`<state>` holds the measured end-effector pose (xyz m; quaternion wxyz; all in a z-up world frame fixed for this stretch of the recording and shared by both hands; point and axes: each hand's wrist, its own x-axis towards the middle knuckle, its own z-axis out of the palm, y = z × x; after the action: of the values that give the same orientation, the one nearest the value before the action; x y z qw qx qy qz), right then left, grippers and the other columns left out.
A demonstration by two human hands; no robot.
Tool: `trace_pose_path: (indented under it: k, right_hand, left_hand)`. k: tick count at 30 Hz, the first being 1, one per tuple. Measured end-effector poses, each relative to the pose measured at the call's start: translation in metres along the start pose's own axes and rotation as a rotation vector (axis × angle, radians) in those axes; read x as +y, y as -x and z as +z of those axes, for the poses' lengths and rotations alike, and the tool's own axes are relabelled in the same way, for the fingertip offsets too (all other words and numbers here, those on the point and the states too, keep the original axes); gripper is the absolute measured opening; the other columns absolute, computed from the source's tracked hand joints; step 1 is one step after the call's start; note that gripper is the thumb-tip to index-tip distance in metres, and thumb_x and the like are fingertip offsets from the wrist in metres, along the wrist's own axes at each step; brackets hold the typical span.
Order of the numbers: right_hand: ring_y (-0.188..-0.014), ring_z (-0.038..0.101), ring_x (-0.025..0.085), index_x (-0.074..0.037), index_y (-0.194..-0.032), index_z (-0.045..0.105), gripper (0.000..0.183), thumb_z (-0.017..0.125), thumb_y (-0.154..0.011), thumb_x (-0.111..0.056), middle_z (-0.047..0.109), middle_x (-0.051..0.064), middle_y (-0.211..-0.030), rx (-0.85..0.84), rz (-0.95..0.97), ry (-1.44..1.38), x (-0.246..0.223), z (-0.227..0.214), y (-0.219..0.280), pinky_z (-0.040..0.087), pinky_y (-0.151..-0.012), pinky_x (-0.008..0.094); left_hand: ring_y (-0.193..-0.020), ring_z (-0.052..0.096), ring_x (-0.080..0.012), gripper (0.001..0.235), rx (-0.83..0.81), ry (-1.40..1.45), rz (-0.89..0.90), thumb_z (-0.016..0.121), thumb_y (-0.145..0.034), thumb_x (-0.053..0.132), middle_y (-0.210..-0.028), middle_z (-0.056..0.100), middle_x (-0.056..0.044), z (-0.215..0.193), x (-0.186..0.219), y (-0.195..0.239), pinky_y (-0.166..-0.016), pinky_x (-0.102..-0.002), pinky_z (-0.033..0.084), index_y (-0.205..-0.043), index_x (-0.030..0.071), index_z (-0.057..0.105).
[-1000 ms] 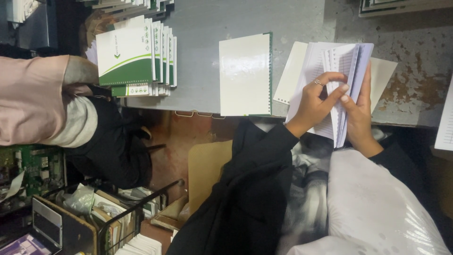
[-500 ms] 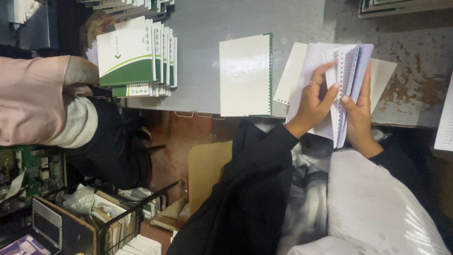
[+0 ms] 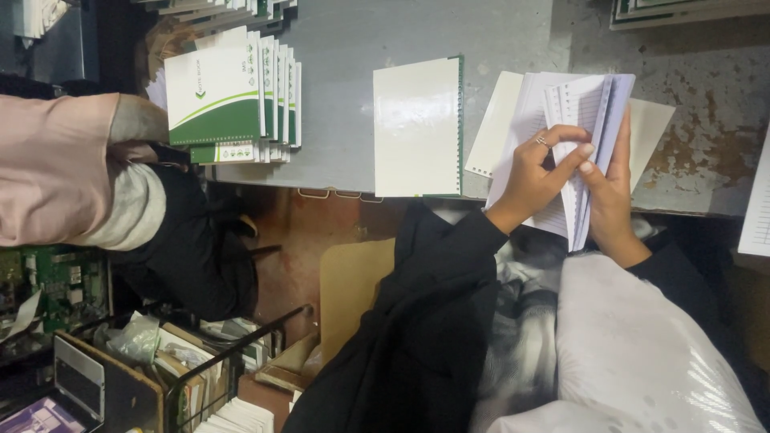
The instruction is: Assembling and inspecting notebooks by aligning covers with pages and flipping through them.
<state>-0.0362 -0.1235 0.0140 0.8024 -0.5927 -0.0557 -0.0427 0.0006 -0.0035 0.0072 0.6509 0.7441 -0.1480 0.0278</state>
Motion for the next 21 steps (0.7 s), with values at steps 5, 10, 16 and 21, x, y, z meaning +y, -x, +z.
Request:
trace_pose_path:
  k: [5,10,16,21]
  right_hand:
    - [-0.164,0.016,0.028,-0.017,-0.166,0.005,0.069,0.046,-0.111,-0.012,0.009,0.014,-0.176,0.001,0.006,0.001,-0.0006,-0.0001,-0.0006,0.016,-0.136,0.043]
    - [-0.164,0.016,0.028,-0.017,-0.166,0.005,0.069,0.046,-0.111,-0.011,0.009,0.014,-0.176,0.001,0.003,0.005,0.0054,-0.0033,0.0003,0.016,-0.136,0.043]
    - [-0.164,0.017,0.029,-0.019,-0.166,0.005,0.069,0.045,-0.111,-0.010,0.009,0.015,-0.177,-0.005,0.006,-0.055,0.0040,-0.0016,0.0000,0.017,-0.136,0.043]
    - [-0.164,0.019,0.032,-0.021,-0.166,0.004,0.071,0.047,-0.110,-0.015,0.007,0.016,-0.177,-0.015,0.020,-0.082,0.0007,-0.0009,-0.0005,0.019,-0.136,0.046]
  left_hand:
    - [-0.113,0.071,-0.0216,0.024,-0.007,-0.009,-0.014,0.064,-0.102,0.031,-0.115,0.074,-0.004,0.0005,-0.0036,0.0005,-0.105,-0.034,0.058,-0.117,0.012,0.068]
    - [-0.112,0.071,-0.0208,0.023,-0.018,-0.017,0.008,0.063,-0.104,0.029,-0.114,0.073,-0.004,-0.0001,-0.0051,0.0004,-0.104,-0.032,0.057,-0.117,0.012,0.067]
    - [-0.111,0.071,-0.0222,0.022,-0.019,-0.017,0.006,0.061,-0.104,0.027,-0.114,0.073,-0.006,-0.0001,-0.0051,0.0005,-0.103,-0.033,0.058,-0.117,0.011,0.067]
    - [-0.104,0.068,-0.0196,0.017,-0.003,-0.002,-0.002,0.058,-0.105,0.024,-0.108,0.070,-0.005,-0.0011,-0.0071,0.0010,-0.097,-0.031,0.055,-0.112,0.010,0.064]
